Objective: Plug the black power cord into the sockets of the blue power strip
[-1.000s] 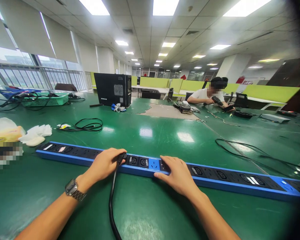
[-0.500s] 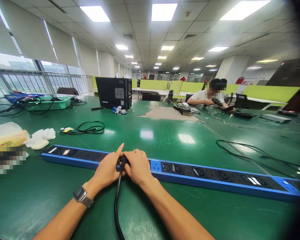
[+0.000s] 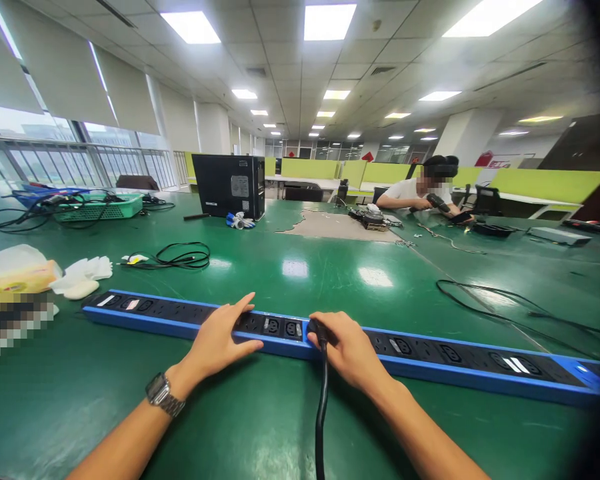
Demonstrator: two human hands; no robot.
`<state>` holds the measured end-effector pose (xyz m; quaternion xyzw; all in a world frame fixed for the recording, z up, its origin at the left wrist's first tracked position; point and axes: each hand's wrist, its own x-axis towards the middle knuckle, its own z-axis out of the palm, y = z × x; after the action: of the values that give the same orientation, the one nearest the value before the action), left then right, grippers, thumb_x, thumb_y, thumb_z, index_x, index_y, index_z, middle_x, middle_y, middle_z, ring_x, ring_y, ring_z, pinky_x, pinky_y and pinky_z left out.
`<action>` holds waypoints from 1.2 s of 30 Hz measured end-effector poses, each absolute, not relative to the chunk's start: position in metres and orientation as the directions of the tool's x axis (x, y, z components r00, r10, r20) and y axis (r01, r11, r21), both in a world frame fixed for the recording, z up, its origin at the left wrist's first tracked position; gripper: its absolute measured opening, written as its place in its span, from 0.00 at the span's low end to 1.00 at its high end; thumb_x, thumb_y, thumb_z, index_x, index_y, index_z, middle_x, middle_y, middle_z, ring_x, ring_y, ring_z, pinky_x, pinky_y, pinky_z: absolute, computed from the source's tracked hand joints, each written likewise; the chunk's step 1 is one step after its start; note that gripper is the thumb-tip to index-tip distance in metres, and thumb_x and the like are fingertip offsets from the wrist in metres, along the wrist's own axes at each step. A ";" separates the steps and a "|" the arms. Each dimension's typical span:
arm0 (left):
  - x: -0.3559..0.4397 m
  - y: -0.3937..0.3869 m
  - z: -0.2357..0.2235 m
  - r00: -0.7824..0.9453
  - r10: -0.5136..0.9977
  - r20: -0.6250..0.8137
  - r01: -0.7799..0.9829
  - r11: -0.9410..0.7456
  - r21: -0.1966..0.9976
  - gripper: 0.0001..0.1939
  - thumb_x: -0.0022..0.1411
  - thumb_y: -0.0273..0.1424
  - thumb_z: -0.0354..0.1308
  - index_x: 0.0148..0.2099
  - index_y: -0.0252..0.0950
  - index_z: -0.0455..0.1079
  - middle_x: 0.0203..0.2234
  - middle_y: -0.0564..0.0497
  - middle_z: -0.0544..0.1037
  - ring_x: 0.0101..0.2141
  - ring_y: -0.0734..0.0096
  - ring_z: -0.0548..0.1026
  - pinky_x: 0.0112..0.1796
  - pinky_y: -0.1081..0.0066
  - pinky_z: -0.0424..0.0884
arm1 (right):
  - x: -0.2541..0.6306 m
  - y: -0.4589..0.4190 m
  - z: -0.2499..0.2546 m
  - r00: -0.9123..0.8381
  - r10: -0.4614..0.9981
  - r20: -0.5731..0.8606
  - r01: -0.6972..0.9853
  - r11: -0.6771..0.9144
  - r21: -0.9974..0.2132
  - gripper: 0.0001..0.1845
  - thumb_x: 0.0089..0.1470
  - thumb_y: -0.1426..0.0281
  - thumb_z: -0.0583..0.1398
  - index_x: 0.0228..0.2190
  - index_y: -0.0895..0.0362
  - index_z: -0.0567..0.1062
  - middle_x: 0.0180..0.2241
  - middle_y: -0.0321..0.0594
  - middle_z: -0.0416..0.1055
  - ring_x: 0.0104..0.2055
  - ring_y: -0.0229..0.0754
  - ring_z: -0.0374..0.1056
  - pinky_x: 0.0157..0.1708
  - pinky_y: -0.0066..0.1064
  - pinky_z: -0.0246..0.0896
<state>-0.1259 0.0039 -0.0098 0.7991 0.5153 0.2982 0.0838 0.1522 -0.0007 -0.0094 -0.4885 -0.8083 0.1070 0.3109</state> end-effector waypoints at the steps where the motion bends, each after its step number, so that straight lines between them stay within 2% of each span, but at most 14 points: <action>1: -0.126 0.004 -0.010 0.292 0.870 0.396 0.771 -0.459 0.440 0.44 0.53 0.40 0.66 0.67 0.43 0.51 0.52 0.46 0.74 0.51 0.54 0.72 0.52 0.55 0.66 | 0.150 -0.001 -0.009 -0.336 0.855 0.395 0.725 0.502 -0.471 0.16 0.58 0.61 0.55 0.46 0.52 0.73 0.41 0.43 0.76 0.41 0.47 0.66 0.42 0.41 0.62; 4: -0.118 0.003 -0.010 0.305 0.852 0.424 0.756 -0.488 0.436 0.38 0.56 0.41 0.64 0.65 0.42 0.56 0.54 0.45 0.73 0.52 0.54 0.71 0.53 0.54 0.65 | 0.153 -0.002 -0.011 -0.345 0.851 0.395 0.728 0.508 -0.459 0.19 0.57 0.62 0.57 0.50 0.51 0.72 0.47 0.44 0.74 0.47 0.48 0.67 0.47 0.43 0.62; 7: -0.091 0.000 -0.010 0.375 0.806 0.458 0.683 -0.574 0.452 0.27 0.62 0.37 0.58 0.62 0.40 0.61 0.55 0.45 0.72 0.53 0.57 0.70 0.54 0.57 0.64 | 0.177 -0.001 -0.015 -0.301 0.876 0.376 0.763 0.458 -0.456 0.36 0.47 0.59 0.65 0.57 0.51 0.66 0.56 0.46 0.68 0.56 0.52 0.63 0.54 0.48 0.58; 9: -0.065 -0.002 -0.009 0.442 0.762 0.474 0.615 -0.642 0.458 0.24 0.64 0.34 0.57 0.61 0.40 0.63 0.55 0.46 0.73 0.54 0.60 0.70 0.55 0.59 0.65 | 0.205 0.003 -0.019 -0.178 0.916 0.360 0.782 0.354 -0.513 0.42 0.41 0.56 0.67 0.57 0.53 0.66 0.55 0.49 0.68 0.56 0.54 0.65 0.55 0.50 0.58; 11: -0.039 -0.001 -0.010 0.497 0.725 0.476 0.569 -0.687 0.452 0.23 0.63 0.33 0.58 0.60 0.41 0.64 0.54 0.47 0.73 0.53 0.61 0.70 0.54 0.59 0.65 | 0.237 0.007 -0.021 0.004 0.934 0.358 0.737 0.239 -0.633 0.33 0.44 0.54 0.64 0.50 0.56 0.73 0.46 0.48 0.75 0.48 0.53 0.71 0.51 0.48 0.63; 13: -0.020 0.001 -0.012 0.504 0.717 0.482 0.557 -0.696 0.454 0.20 0.62 0.31 0.59 0.57 0.42 0.68 0.50 0.49 0.76 0.50 0.61 0.72 0.52 0.59 0.68 | 0.261 0.011 -0.023 0.230 0.890 0.393 0.652 0.159 -0.742 0.25 0.46 0.53 0.61 0.41 0.57 0.78 0.38 0.47 0.78 0.40 0.50 0.74 0.46 0.44 0.66; 16: -0.005 0.004 -0.014 0.409 0.715 0.567 0.540 -0.691 0.481 0.12 0.64 0.29 0.56 0.50 0.42 0.72 0.45 0.49 0.79 0.45 0.62 0.74 0.48 0.61 0.70 | 0.273 0.013 -0.023 0.443 0.788 0.429 0.575 0.118 -0.810 0.22 0.46 0.53 0.59 0.34 0.58 0.79 0.33 0.46 0.79 0.35 0.48 0.74 0.39 0.39 0.67; 19: 0.007 0.002 -0.011 0.330 0.656 0.678 0.458 -0.740 0.493 0.12 0.65 0.32 0.56 0.51 0.41 0.71 0.45 0.48 0.79 0.46 0.62 0.74 0.47 0.62 0.70 | 0.265 0.013 -0.023 0.431 0.792 0.433 0.591 0.115 -0.798 0.20 0.46 0.54 0.59 0.30 0.57 0.80 0.32 0.45 0.79 0.36 0.48 0.74 0.39 0.38 0.66; 21: 0.023 0.001 -0.007 0.344 0.643 0.684 0.439 -0.755 0.488 0.14 0.65 0.35 0.57 0.52 0.40 0.70 0.44 0.47 0.79 0.45 0.61 0.74 0.47 0.62 0.70 | 0.260 0.013 -0.023 0.421 0.793 0.440 0.609 0.113 -0.785 0.19 0.46 0.55 0.58 0.29 0.56 0.80 0.32 0.44 0.80 0.36 0.48 0.74 0.40 0.38 0.65; 28: 0.096 0.005 0.001 0.503 0.765 0.403 0.647 -0.642 0.412 0.11 0.62 0.33 0.58 0.48 0.40 0.72 0.37 0.47 0.80 0.39 0.60 0.76 0.40 0.62 0.71 | 0.259 0.009 -0.022 0.387 0.797 0.464 0.639 0.131 -0.758 0.19 0.47 0.54 0.57 0.25 0.56 0.79 0.29 0.43 0.79 0.34 0.48 0.73 0.36 0.36 0.65; 32: 0.104 0.006 0.000 0.474 0.803 0.361 0.698 -0.593 0.402 0.12 0.63 0.34 0.57 0.49 0.40 0.70 0.35 0.46 0.80 0.36 0.58 0.77 0.37 0.62 0.72 | 0.257 0.010 -0.021 0.366 0.820 0.441 0.622 0.136 -0.771 0.19 0.46 0.55 0.58 0.27 0.56 0.80 0.31 0.43 0.80 0.36 0.48 0.74 0.38 0.37 0.66; 36: 0.108 0.001 -0.001 0.494 0.794 0.356 0.709 -0.604 0.364 0.09 0.63 0.29 0.57 0.46 0.38 0.70 0.34 0.45 0.79 0.38 0.58 0.77 0.40 0.61 0.71 | 0.259 0.008 -0.022 0.312 0.843 0.438 0.625 0.165 -0.763 0.18 0.46 0.56 0.58 0.29 0.55 0.80 0.32 0.43 0.80 0.38 0.49 0.74 0.42 0.39 0.66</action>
<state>0.1077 0.0009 -0.0011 0.8600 0.4367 0.2499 0.0849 0.2591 0.0082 -0.0216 -0.6368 -0.5765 0.1087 0.5003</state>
